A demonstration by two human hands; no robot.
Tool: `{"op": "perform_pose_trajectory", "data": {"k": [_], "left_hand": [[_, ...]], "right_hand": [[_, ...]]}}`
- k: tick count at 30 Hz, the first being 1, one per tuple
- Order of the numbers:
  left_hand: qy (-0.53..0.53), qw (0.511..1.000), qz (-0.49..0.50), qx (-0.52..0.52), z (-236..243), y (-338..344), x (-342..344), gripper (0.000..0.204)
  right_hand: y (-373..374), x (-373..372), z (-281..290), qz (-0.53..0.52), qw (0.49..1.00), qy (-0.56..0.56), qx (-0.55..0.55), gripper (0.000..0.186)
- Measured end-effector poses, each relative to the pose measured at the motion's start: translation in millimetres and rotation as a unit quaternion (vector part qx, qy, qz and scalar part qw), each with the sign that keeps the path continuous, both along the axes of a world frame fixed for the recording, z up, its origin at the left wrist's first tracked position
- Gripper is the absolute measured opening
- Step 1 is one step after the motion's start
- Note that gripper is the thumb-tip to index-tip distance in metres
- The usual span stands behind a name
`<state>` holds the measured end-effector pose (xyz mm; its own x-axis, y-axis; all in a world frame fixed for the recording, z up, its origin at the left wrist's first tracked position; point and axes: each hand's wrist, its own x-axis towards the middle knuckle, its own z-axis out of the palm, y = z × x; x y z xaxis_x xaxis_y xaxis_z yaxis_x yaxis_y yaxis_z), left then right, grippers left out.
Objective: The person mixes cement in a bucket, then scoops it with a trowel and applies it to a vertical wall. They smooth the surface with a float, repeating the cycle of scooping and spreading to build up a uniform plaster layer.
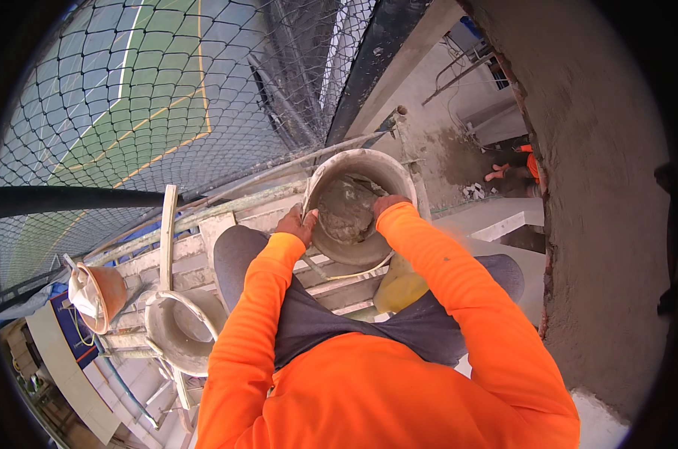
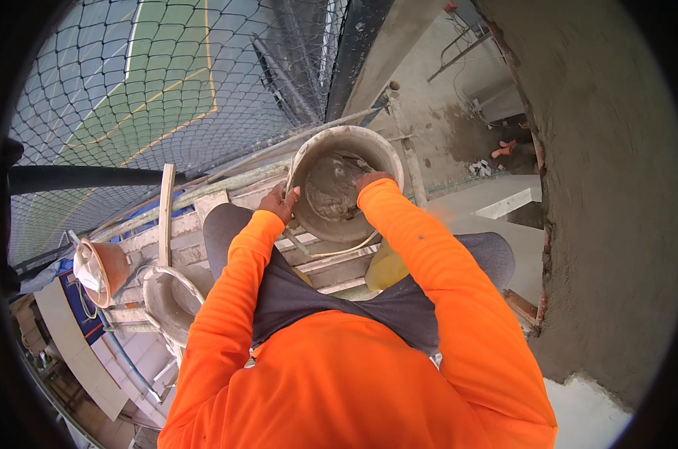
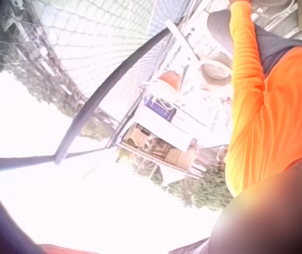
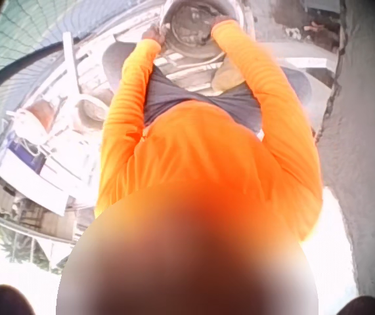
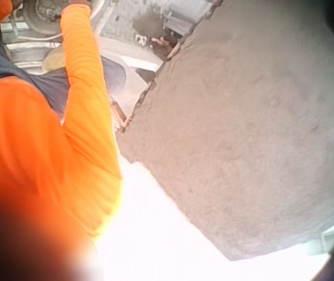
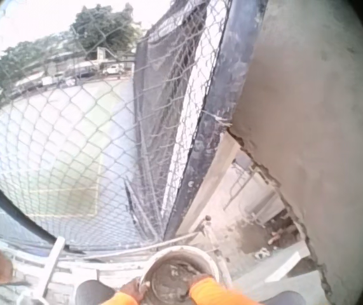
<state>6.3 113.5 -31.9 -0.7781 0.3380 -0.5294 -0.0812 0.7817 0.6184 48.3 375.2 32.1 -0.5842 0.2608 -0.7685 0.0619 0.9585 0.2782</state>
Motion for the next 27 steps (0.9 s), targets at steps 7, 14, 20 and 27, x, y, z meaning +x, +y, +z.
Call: {"op": "perform_pose_trajectory", "data": {"k": [7,14,20,27], "left_hand": [[-0.126,0.948,0.151,0.25,-19,7,10,0.041],[-0.121,0.942,0.133,0.282,-6,24,10,0.048],[-0.096,0.936,0.148,0.304,-18,25,13,0.05],[0.017,0.94,0.129,0.316,-27,28,9,0.043]], "right_hand": [[-6,48,43,0.041,0.988,-0.043,-0.143,0.028],[-12,79,85,-0.054,0.974,0.066,-0.212,0.028],[1,63,54,-0.008,0.985,0.041,-0.165,0.025],[-5,71,35,-0.022,0.989,0.056,-0.139,0.024]]}}
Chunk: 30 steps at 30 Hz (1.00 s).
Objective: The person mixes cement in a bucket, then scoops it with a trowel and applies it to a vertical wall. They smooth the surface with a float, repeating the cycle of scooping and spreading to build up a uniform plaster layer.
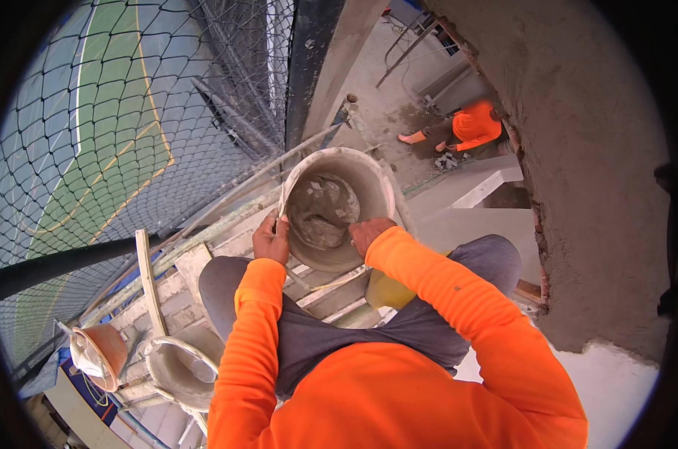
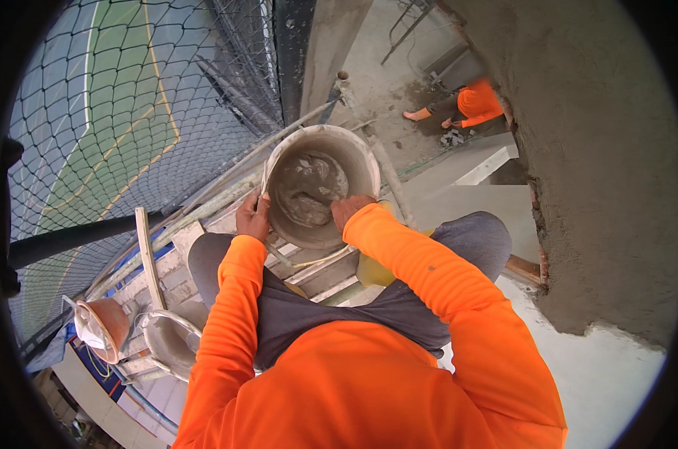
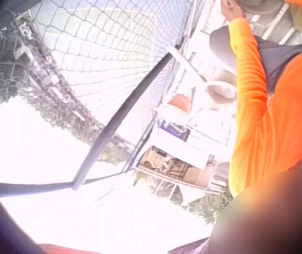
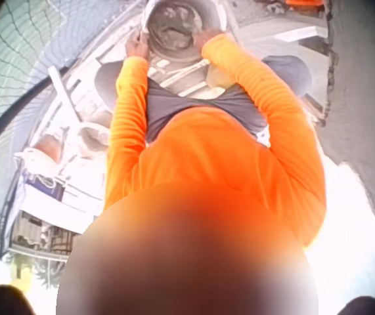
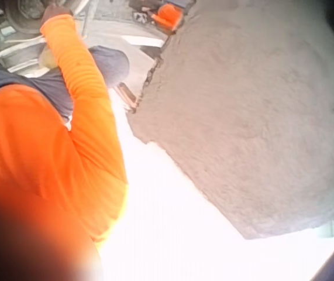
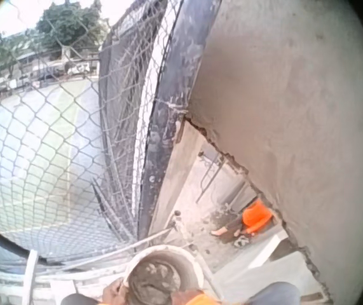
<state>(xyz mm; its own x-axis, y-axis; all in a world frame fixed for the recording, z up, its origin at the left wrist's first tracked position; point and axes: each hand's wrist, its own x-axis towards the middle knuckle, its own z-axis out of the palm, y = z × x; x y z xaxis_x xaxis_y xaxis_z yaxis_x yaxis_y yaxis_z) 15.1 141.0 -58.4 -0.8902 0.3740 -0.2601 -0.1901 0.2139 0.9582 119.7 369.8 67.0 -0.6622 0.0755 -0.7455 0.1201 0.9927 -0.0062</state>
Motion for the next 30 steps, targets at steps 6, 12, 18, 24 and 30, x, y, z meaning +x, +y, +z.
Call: {"op": "perform_pose_trajectory", "data": {"k": [6,12,18,24,30], "left_hand": [[-0.052,0.997,0.002,-0.061,10,-2,2,0.039],[0.019,0.997,0.026,-0.07,6,-1,4,0.037],[-0.005,0.996,0.02,-0.088,-4,-3,1,0.037],[-0.003,0.996,0.051,-0.077,-11,-2,0,0.037],[0.012,0.993,0.06,-0.105,-12,-2,-2,0.036]], "right_hand": [[-30,-17,-30,-0.035,0.999,-0.018,0.019,0.027],[-30,-22,-39,-0.017,1.0,-0.019,0.017,0.026],[-30,-21,-37,-0.026,1.0,0.001,0.01,0.025],[-29,-23,-45,-0.025,0.999,-0.021,0.016,0.025],[-30,-25,-52,-0.031,0.999,-0.022,0.036,0.025]]}}
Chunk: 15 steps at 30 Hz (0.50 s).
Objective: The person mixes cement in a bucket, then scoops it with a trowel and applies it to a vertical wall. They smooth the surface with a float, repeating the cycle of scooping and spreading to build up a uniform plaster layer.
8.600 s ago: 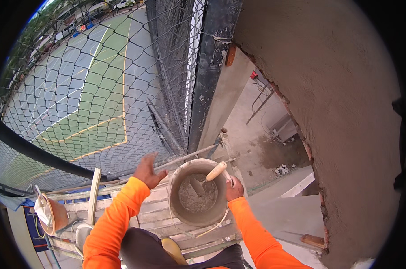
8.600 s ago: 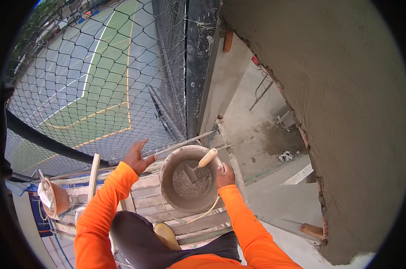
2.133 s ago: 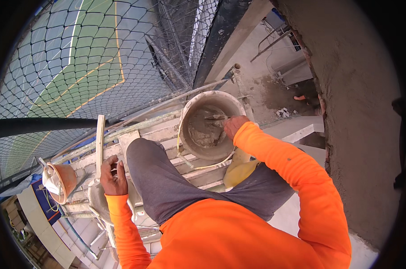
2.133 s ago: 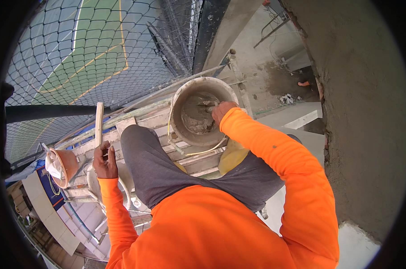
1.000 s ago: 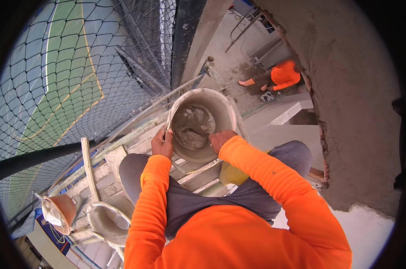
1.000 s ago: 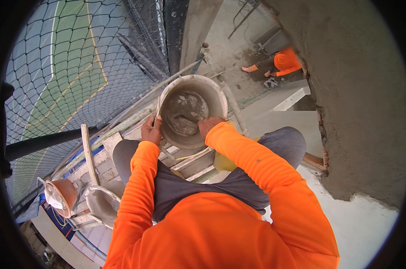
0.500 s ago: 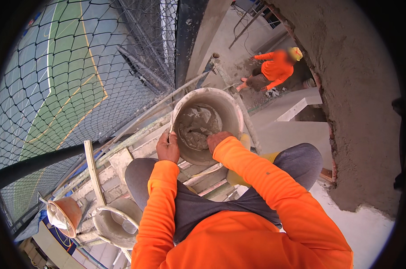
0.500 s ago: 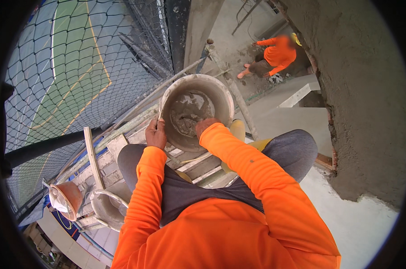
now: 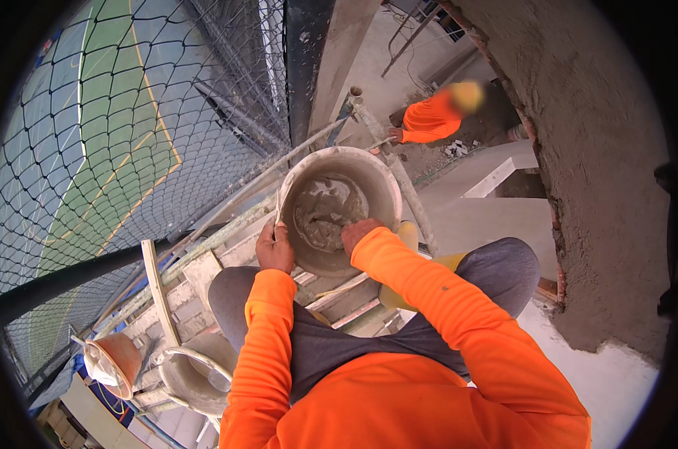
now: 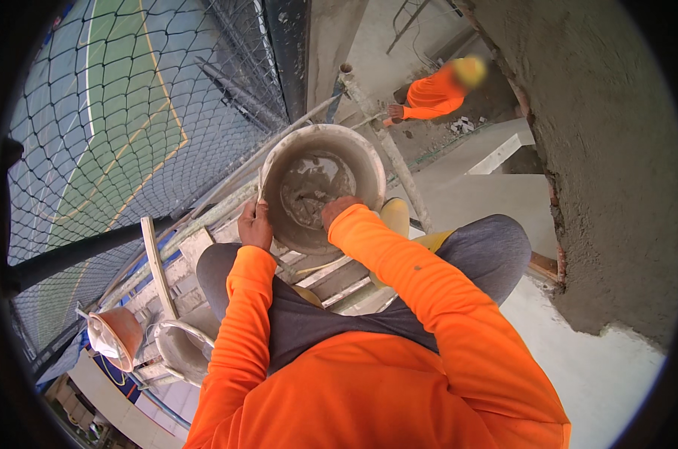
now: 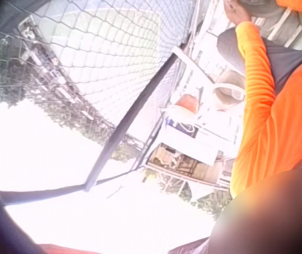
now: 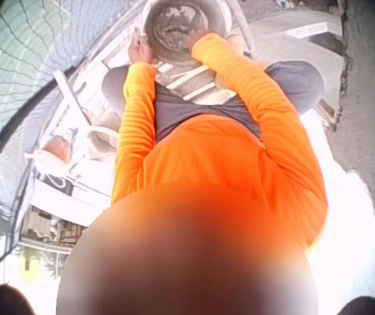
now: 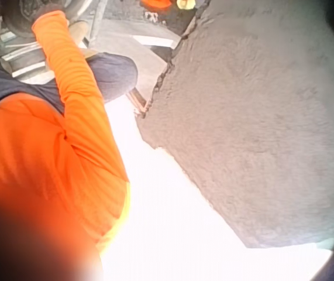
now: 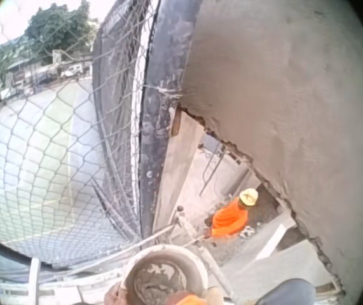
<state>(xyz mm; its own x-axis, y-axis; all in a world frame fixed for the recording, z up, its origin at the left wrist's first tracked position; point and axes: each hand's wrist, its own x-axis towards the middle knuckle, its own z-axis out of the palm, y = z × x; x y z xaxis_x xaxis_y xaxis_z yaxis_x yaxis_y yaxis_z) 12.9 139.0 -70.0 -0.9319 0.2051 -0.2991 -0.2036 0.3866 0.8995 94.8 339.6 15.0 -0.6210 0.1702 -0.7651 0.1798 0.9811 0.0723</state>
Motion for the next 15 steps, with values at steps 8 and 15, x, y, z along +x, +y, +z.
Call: {"op": "perform_pose_trajectory", "data": {"k": [8,15], "left_hand": [[-0.043,0.998,0.02,0.045,4.6,-1.6,0.1,0.036],[-0.05,0.994,-0.001,0.101,10.5,-6.2,0.6,0.04]], "right_hand": [[0.8,-3.1,-0.8,0.019,0.999,-0.036,-0.009,0.026],[-4.0,-0.2,-0.9,-0.01,0.998,-0.045,-0.04,0.025]]}}
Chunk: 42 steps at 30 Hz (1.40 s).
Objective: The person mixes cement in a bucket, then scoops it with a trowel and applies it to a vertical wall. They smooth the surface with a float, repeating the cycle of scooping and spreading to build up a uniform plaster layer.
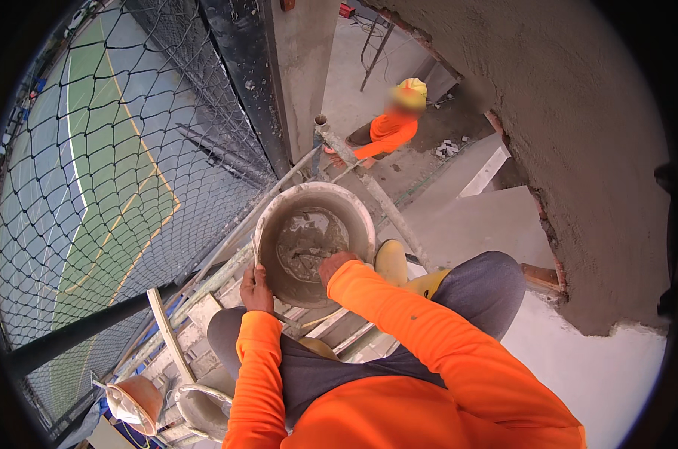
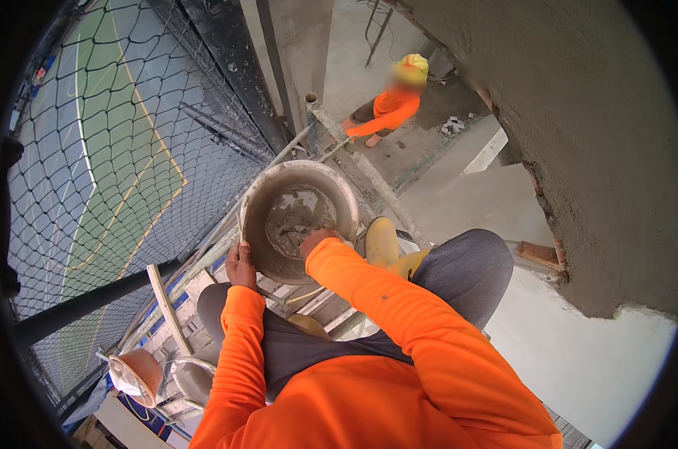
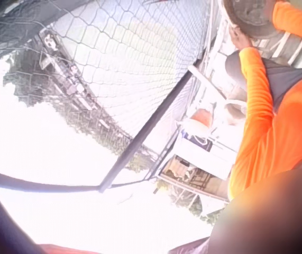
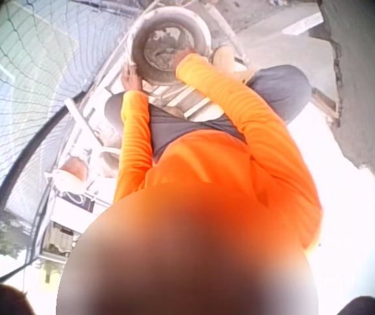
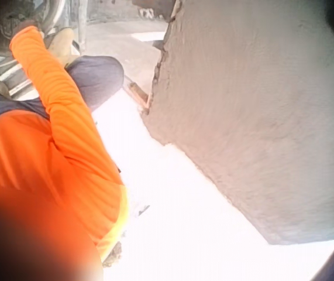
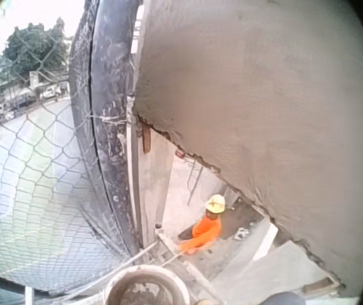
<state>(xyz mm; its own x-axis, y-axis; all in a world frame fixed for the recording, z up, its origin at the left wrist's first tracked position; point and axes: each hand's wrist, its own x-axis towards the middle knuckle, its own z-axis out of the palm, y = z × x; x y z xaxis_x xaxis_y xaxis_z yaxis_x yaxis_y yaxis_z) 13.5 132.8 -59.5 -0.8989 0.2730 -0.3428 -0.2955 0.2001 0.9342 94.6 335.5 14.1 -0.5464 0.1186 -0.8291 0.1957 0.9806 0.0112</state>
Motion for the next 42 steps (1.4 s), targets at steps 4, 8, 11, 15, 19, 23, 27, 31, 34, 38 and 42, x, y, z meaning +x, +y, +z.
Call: {"op": "perform_pose_trajectory", "data": {"k": [4,8,11,15,19,23,27,31,34,38,42], "left_hand": [[0.031,0.999,-0.009,-0.038,6,2,-1,0.041],[0.066,0.995,-0.016,-0.077,12,7,1,0.042],[0.058,0.996,-0.005,-0.072,14,9,0,0.041],[0.086,0.992,-0.018,-0.094,13,10,-2,0.04],[0.083,0.991,-0.038,-0.102,9,10,-3,0.041],[0.084,0.996,0.006,-0.027,5,13,-2,0.04],[0.126,0.987,-0.017,-0.102,7,11,-2,0.039],[0.102,0.992,0.011,-0.076,3,8,-1,0.038],[0.066,0.996,0.005,-0.051,0,7,-1,0.039],[0.08,0.995,0.002,-0.064,2,8,1,0.04],[0.093,0.995,0.012,-0.039,9,13,2,0.041]], "right_hand": [[-1,0,7,-0.006,1.0,0.013,-0.012,0.024],[-1,-1,11,-0.045,0.999,0.004,-0.017,0.024],[-4,3,-4,-0.072,0.997,0.023,-0.013,0.02],[-12,10,-49,-0.109,0.993,0.031,-0.028,0.014],[-12,15,-78,-0.102,0.993,0.012,-0.053,0.014],[-9,13,-49,-0.061,0.995,0.068,-0.03,0.014],[-4,0,-9,-0.089,0.996,0.003,-0.033,0.022],[1,-8,2,-0.09,0.995,-0.023,-0.042,0.026],[1,-8,-1,-0.092,0.994,-0.035,-0.048,0.027],[-1,-8,0,-0.093,0.995,-0.02,-0.029,0.026],[-1,-9,6,-0.062,0.998,-0.011,-0.019,0.025]]}}
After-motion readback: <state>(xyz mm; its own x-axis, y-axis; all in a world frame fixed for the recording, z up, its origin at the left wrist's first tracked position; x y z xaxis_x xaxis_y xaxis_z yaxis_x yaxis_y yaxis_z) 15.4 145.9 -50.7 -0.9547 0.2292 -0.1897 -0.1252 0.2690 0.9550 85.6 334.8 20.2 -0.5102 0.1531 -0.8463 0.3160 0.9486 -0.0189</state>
